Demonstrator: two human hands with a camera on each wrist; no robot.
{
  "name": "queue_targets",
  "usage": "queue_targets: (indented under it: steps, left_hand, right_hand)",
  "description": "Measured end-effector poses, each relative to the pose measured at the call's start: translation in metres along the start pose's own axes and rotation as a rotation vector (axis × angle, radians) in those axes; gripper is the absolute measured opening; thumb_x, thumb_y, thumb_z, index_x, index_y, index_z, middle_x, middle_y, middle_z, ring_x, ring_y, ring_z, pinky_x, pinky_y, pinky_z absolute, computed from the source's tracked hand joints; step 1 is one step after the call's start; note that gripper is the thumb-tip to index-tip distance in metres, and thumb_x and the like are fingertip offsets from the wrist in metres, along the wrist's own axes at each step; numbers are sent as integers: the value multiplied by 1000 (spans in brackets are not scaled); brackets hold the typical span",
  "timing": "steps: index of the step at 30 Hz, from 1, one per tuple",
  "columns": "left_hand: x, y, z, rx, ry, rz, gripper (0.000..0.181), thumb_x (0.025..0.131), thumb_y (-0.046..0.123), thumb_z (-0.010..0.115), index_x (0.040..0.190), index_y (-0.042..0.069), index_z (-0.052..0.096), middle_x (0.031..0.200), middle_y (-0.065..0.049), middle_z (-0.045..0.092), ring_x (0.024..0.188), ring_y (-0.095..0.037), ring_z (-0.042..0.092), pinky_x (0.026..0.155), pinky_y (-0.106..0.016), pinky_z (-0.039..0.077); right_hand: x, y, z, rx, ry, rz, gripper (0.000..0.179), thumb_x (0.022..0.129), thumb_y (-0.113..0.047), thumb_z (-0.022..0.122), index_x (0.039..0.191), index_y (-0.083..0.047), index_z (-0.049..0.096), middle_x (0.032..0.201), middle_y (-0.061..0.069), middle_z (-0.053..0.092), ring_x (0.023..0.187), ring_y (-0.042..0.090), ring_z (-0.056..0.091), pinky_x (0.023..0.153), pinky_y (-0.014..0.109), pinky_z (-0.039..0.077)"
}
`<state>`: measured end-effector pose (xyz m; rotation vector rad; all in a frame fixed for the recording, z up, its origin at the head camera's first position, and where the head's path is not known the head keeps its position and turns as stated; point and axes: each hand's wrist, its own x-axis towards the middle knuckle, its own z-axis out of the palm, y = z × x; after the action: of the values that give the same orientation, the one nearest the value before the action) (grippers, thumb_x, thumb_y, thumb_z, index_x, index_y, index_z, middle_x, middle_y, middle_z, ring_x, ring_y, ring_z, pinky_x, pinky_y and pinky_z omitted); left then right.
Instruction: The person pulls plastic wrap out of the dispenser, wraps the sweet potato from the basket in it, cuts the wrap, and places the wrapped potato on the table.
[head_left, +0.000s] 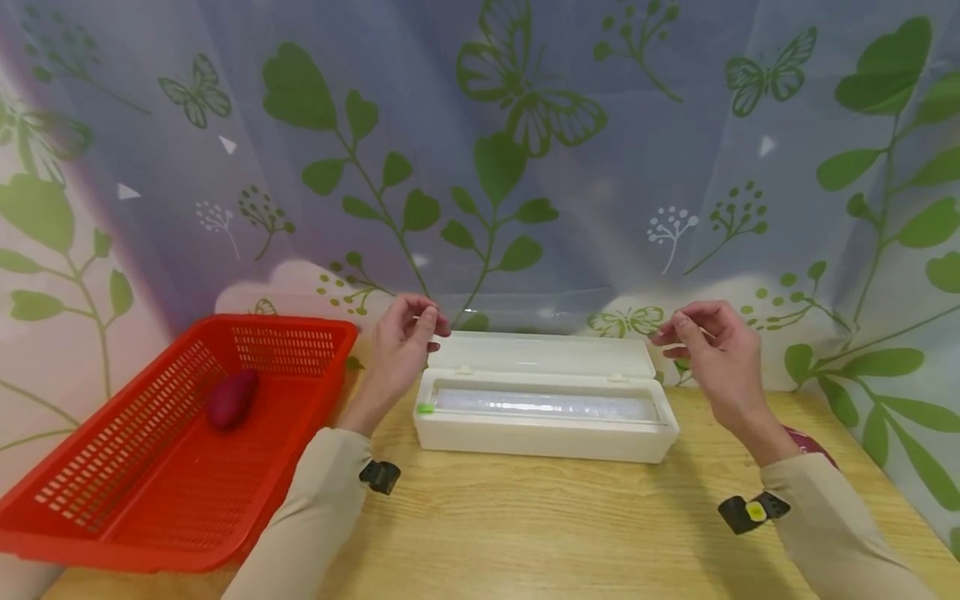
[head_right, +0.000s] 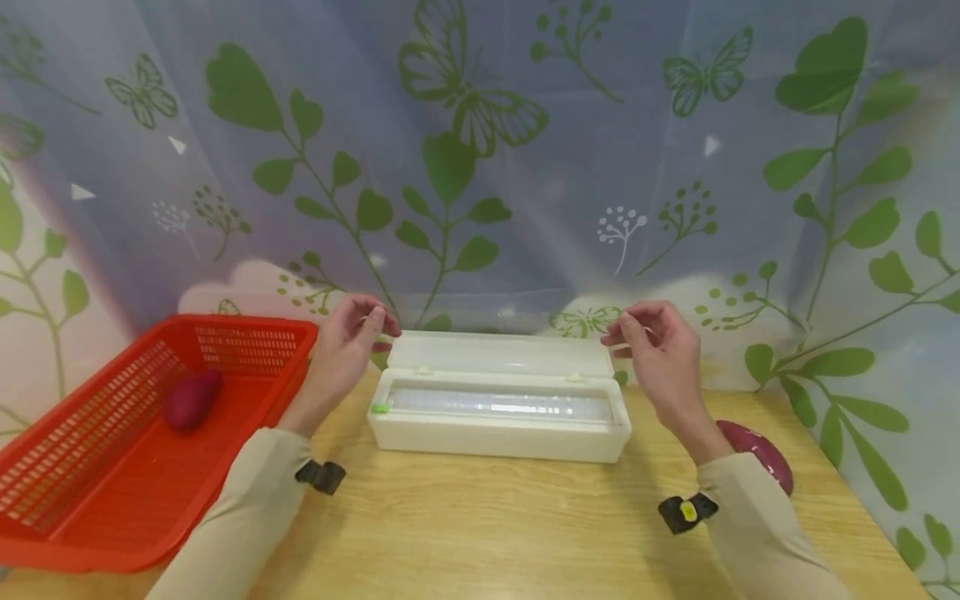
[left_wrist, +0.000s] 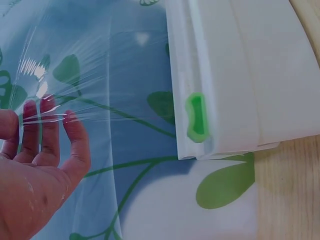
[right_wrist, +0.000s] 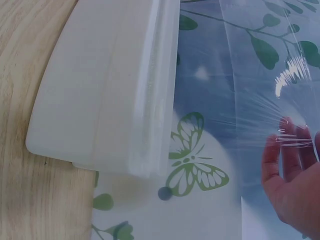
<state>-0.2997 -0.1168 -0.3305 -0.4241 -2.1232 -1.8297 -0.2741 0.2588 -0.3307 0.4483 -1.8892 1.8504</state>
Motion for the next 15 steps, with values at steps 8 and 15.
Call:
queue_targets:
  steps: [8, 15]
  left_hand:
    - [1, 9, -3, 3, -4, 19, 12, 106, 9, 52, 115, 0, 53, 106, -25, 66, 88, -16, 68, 79, -34, 61]
    - [2, 15, -5, 10, -20, 21, 14, 107, 12, 52, 116, 1, 52, 109, -26, 65, 96, -33, 68, 79, -29, 60]
  right_hand:
    - [2, -7, -1, 26, -22, -32, 6, 102, -6, 60, 107, -4, 61, 92, -3, 76, 80, 7, 76, 70, 21, 61]
    - [7, -16, -1, 50, -10, -32, 5, 100, -4, 61, 105, -3, 62, 89, -2, 76, 78, 8, 76, 70, 21, 61]
